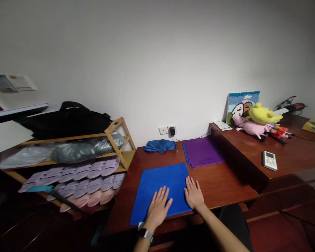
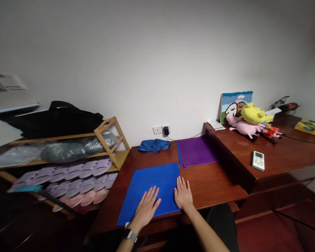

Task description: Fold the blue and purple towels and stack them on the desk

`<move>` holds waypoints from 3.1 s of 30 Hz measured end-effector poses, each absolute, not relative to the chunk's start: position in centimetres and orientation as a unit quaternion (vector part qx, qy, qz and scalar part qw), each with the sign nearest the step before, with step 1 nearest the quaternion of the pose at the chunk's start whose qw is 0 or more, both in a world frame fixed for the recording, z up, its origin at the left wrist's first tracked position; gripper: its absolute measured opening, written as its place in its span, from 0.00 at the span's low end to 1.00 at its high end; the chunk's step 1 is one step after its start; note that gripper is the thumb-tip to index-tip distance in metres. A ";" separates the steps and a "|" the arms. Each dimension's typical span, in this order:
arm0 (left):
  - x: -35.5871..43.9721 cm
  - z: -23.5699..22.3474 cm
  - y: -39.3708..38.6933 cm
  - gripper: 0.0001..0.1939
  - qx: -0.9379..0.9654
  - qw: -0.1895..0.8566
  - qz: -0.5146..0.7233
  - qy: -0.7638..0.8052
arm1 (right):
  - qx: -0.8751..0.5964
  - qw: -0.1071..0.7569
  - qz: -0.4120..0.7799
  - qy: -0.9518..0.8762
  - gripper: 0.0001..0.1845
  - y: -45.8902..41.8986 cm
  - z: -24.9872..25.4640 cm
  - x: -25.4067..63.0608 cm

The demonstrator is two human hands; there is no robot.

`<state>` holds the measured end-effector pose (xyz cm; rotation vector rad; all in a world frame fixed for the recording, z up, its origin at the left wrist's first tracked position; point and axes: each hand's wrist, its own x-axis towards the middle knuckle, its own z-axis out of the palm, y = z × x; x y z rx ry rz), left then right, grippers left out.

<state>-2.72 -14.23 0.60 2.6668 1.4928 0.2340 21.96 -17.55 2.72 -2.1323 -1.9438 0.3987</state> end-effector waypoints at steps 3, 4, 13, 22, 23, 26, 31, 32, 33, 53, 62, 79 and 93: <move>-8.6 0.3 -13.3 0.35 0.790 0.032 0.060 0.609 | -0.728 0.114 0.136 -0.663 0.36 -17.6 2.7 21.9; -10.2 0.1 -13.0 0.36 0.769 0.030 0.062 0.636 | -0.728 0.112 0.136 -0.662 0.36 -17.6 2.7 22.0; -12.7 -1.0 -13.0 0.39 0.748 0.012 0.091 0.657 | -0.752 0.114 0.136 -0.635 0.34 -18.4 2.7 21.2; -13.3 -0.4 -13.0 0.38 0.750 0.026 0.076 0.657 | -0.755 0.118 0.136 -0.631 0.35 -20.3 2.6 20.1; -13.2 -0.2 -13.0 0.38 0.747 0.022 0.076 0.660 | -0.754 0.119 0.137 -0.631 0.35 -20.3 2.6 20.1; -10.6 1.0 -13.1 0.38 0.740 -0.016 0.107 0.664 | -0.752 0.123 0.140 -0.632 0.35 -20.3 2.9 20.1; 0.8 3.4 -14.3 0.34 0.819 0.006 0.151 0.553 | -0.753 0.131 0.128 -0.632 0.35 -20.3 2.5 20.1; 3.2 3.7 -14.5 0.33 0.843 0.023 0.145 0.517 | -0.750 0.130 0.125 -0.636 0.35 -20.3 2.3 20.2; 5.4 3.8 -14.7 0.33 0.858 0.040 0.134 0.495 | -0.745 0.128 0.124 -0.642 0.34 -20.2 2.0 20.2; -11.3 0.9 -13.1 0.41 0.744 -0.003 0.057 0.666 | -0.754 0.094 0.127 -0.638 0.35 -20.4 2.5 20.3; -10.8 0.7 -13.4 0.41 0.745 -0.008 0.084 0.662 | -0.756 0.107 0.139 -0.631 0.35 -18.0 3.4 20.6; -1.7 3.9 -12.7 0.41 0.772 0.022 0.092 0.628 | -0.751 0.109 0.130 -0.638 0.36 -15.6 2.3 20.5; -0.6 2.5 -9.8 0.37 0.824 0.061 0.055 0.561 | -0.748 0.113 0.129 -0.641 0.35 -15.7 2.5 20.6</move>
